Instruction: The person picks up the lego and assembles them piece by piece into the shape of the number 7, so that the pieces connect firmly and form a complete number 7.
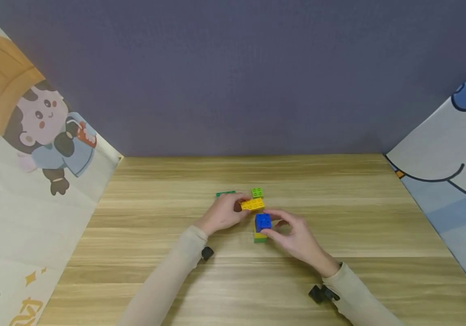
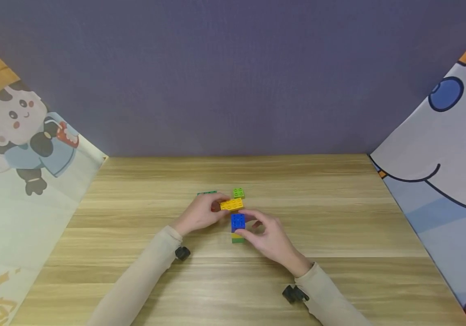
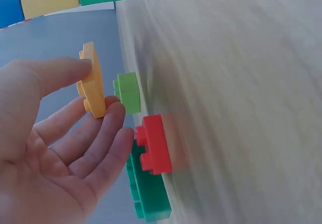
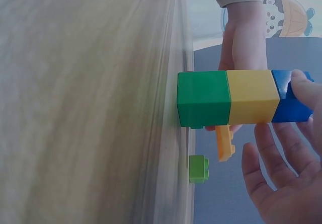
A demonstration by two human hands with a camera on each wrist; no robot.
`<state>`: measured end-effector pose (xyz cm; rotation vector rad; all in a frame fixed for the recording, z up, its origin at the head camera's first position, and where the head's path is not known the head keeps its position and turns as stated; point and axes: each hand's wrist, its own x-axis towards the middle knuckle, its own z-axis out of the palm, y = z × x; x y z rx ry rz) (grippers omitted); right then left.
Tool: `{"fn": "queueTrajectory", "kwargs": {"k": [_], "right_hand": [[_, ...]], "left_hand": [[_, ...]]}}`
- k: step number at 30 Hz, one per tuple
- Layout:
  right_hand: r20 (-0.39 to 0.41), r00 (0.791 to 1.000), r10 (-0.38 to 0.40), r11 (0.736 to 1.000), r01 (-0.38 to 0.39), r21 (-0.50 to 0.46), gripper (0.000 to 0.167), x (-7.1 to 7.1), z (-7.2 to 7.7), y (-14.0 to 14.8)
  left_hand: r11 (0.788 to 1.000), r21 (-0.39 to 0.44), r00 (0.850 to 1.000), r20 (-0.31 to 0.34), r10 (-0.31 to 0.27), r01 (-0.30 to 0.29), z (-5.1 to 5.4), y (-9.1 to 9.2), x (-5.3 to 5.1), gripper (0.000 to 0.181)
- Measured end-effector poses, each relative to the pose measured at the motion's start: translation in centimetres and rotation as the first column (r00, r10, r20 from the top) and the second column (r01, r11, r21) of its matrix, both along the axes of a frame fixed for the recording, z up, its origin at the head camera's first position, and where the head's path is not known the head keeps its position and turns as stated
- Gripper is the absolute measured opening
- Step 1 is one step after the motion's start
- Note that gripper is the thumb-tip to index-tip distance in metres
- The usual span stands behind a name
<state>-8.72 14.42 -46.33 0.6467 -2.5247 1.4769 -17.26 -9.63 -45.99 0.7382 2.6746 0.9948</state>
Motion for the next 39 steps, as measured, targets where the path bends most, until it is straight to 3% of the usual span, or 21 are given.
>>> {"fn": "queueTrajectory", "kwargs": {"k": [8,22,39], "right_hand": [[0.009,1.000,-0.003,1.000,0.003,-0.008,0.045,0.0,0.0,0.1],[0.026,1.000,-0.002,1.000,0.002,-0.002,0.046,0.0,0.1,-0.1],[0.068,0.997,0.029,1.000,-0.030,0.002,0.045,0.0,-0.3,0.2]], "left_hand": [[1.000,0.020,1.000,-0.022,-0.005,0.006,0.2,-0.5,0.2,0.044],[0.991,0.128,0.996,0.081,0.039,-0.049,0.6,-1.5,1.1,0.039],[0.972,0.213,0.991,0.106,0.078,-0.099,1.4,-2.5,2.4,0.034]]}}
